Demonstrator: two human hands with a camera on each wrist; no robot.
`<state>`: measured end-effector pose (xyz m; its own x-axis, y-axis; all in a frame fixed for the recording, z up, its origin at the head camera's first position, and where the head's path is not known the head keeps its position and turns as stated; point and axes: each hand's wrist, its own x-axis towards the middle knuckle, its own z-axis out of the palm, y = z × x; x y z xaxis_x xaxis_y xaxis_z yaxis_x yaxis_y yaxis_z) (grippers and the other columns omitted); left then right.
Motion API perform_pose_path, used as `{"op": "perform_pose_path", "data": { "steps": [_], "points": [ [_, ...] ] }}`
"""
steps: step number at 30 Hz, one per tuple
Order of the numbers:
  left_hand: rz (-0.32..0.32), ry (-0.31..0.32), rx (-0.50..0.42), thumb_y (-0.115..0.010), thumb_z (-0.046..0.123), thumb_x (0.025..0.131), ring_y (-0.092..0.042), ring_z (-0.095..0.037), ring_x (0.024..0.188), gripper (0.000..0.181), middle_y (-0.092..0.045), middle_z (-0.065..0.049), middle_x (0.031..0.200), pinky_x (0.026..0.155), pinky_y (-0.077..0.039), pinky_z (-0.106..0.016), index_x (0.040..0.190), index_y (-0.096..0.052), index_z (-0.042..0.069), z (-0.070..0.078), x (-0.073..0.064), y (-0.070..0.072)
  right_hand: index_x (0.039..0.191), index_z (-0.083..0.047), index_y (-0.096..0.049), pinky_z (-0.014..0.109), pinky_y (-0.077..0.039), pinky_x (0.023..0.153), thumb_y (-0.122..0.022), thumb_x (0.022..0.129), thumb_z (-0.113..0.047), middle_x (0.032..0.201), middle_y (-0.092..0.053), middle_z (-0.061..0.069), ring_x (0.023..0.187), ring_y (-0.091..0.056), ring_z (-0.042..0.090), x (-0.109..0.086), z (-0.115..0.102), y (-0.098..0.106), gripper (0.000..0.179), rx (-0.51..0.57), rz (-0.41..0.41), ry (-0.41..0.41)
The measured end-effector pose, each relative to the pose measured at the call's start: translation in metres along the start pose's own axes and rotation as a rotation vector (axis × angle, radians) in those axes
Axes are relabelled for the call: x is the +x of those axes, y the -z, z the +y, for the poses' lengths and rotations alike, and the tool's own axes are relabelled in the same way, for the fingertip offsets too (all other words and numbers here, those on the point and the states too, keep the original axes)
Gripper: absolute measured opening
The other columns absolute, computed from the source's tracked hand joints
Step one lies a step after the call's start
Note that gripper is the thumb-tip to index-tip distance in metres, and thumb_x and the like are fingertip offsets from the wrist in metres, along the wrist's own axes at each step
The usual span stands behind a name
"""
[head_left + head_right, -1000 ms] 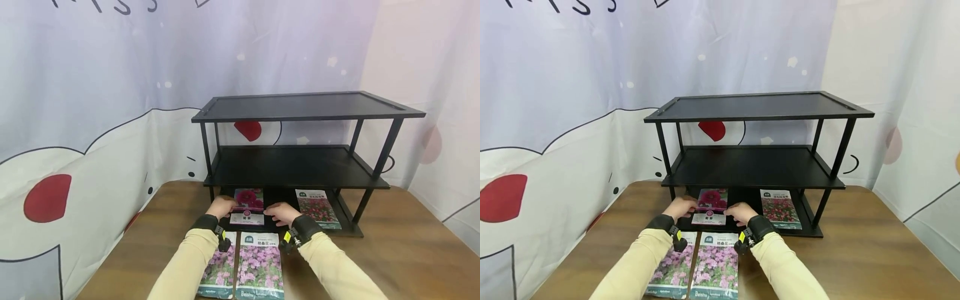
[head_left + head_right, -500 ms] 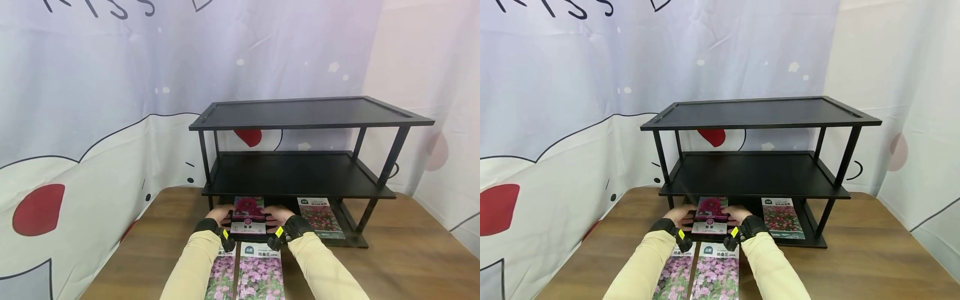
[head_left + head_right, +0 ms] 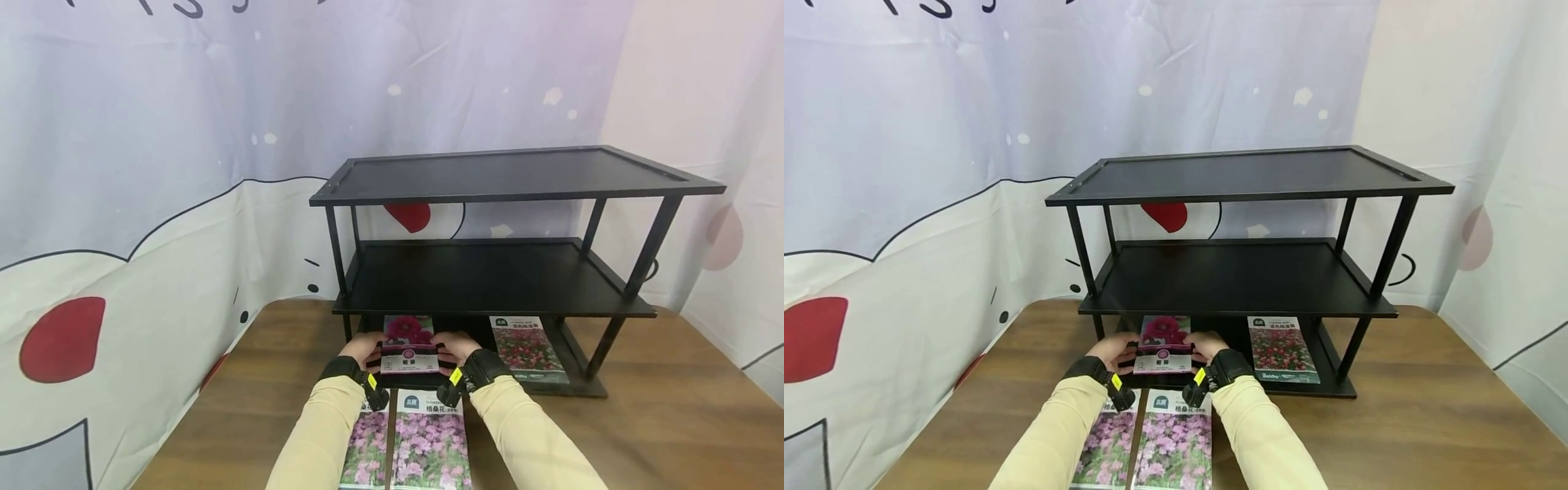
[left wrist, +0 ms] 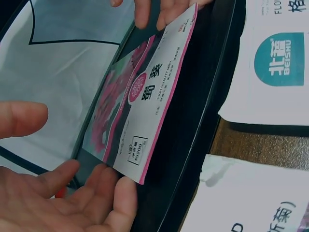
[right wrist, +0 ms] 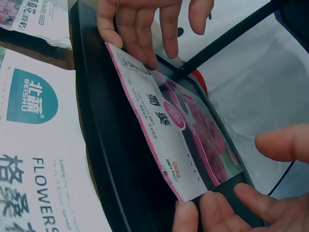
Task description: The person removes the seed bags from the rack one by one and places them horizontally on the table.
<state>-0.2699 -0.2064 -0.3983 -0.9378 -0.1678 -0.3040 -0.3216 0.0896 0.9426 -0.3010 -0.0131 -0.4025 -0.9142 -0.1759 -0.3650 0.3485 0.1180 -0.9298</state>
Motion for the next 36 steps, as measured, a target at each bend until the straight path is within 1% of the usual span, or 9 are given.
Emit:
{"op": "perform_pose_path", "data": {
  "steps": [9,14,17,18,19,22,25,26,36],
  "points": [
    [-0.038,0.011,0.018,-0.052,0.013,0.089,-0.047,-0.018,0.069,0.024,-0.051,-0.011,0.083,0.057,-0.046,-0.027,0.104,-0.052,-0.006,-0.007,0.005,0.000,0.104,0.003,-0.054,0.024,-0.043,0.052,-0.052,0.089,-0.011,0.090,-0.056,0.014,0.074,-0.054,0.020,0.005,0.004,0.002,0.020,-0.072,-0.026,0.009],
    [-0.048,0.018,0.075,-0.054,0.005,0.088,-0.045,-0.014,0.059,0.012,-0.049,-0.008,0.069,0.054,-0.044,-0.024,0.090,-0.055,-0.007,-0.011,0.009,0.000,0.109,0.005,-0.054,0.022,-0.043,0.051,-0.053,0.088,-0.008,0.085,-0.059,0.011,0.068,-0.054,0.015,0.003,0.005,0.005,0.024,-0.114,-0.023,0.039],
    [-0.091,-0.007,0.027,-0.063,0.004,0.081,-0.055,-0.018,0.065,0.014,-0.055,-0.013,0.076,0.058,-0.050,-0.028,0.093,-0.059,-0.002,-0.046,0.060,0.005,0.123,0.005,-0.050,0.022,-0.045,0.054,-0.053,0.089,-0.005,0.091,-0.060,0.014,0.071,-0.055,0.015,0.000,0.004,0.008,0.036,-0.143,-0.015,0.065],
    [-0.109,-0.023,0.002,-0.066,0.005,0.079,-0.058,-0.020,0.067,0.018,-0.058,-0.014,0.079,0.059,-0.052,-0.031,0.095,-0.060,0.000,-0.069,0.095,0.008,0.127,0.005,-0.048,0.022,-0.045,0.054,-0.053,0.089,-0.004,0.093,-0.060,0.014,0.071,-0.055,0.015,-0.001,0.004,0.008,0.039,-0.150,-0.017,0.069],
    [-0.124,-0.040,-0.004,-0.067,0.004,0.077,-0.060,-0.020,0.069,0.021,-0.060,-0.014,0.081,0.059,-0.053,-0.031,0.097,-0.062,0.001,-0.073,0.100,0.010,0.129,0.006,-0.046,0.022,-0.046,0.055,-0.053,0.089,-0.004,0.094,-0.060,0.014,0.072,-0.055,0.015,-0.002,0.004,0.009,0.042,-0.150,-0.019,0.071],
    [-0.096,-0.054,0.008,-0.064,0.002,0.080,-0.063,-0.022,0.078,0.029,-0.063,-0.018,0.091,0.067,-0.054,-0.034,0.109,-0.062,0.000,-0.062,0.080,0.007,0.130,0.006,-0.045,0.022,-0.046,0.056,-0.054,0.089,-0.004,0.093,-0.060,0.012,0.069,-0.054,0.014,-0.003,0.004,0.011,0.043,-0.138,-0.023,0.068],
    [-0.068,-0.045,0.009,-0.056,-0.005,0.083,-0.062,-0.021,0.078,0.032,-0.063,-0.018,0.091,0.072,-0.053,-0.035,0.114,-0.056,-0.010,-0.013,0.004,0.000,0.129,0.005,-0.047,0.022,-0.046,0.055,-0.056,0.088,-0.003,0.091,-0.061,0.010,0.067,-0.055,0.013,-0.005,0.005,0.013,0.043,-0.125,-0.015,0.082],
    [-0.069,-0.043,-0.011,-0.054,-0.006,0.084,-0.062,-0.023,0.080,0.032,-0.063,-0.019,0.093,0.075,-0.053,-0.038,0.116,-0.053,-0.012,-0.010,-0.003,-0.001,0.129,0.005,-0.047,0.023,-0.046,0.056,-0.056,0.087,-0.003,0.092,-0.061,0.011,0.066,-0.055,0.012,-0.006,0.006,0.014,0.043,-0.126,-0.011,0.094],
    [-0.199,-0.053,-0.075,-0.053,0.001,0.089,-0.063,-0.017,0.066,0.021,-0.063,-0.012,0.082,0.069,-0.054,-0.037,0.105,-0.054,-0.012,-0.008,-0.013,-0.002,0.121,0.012,-0.049,0.026,-0.051,0.056,-0.060,0.084,-0.001,0.088,-0.064,0.013,0.063,-0.060,0.014,-0.023,0.014,0.030,0.041,-0.076,-0.027,0.181]
  ]
}}
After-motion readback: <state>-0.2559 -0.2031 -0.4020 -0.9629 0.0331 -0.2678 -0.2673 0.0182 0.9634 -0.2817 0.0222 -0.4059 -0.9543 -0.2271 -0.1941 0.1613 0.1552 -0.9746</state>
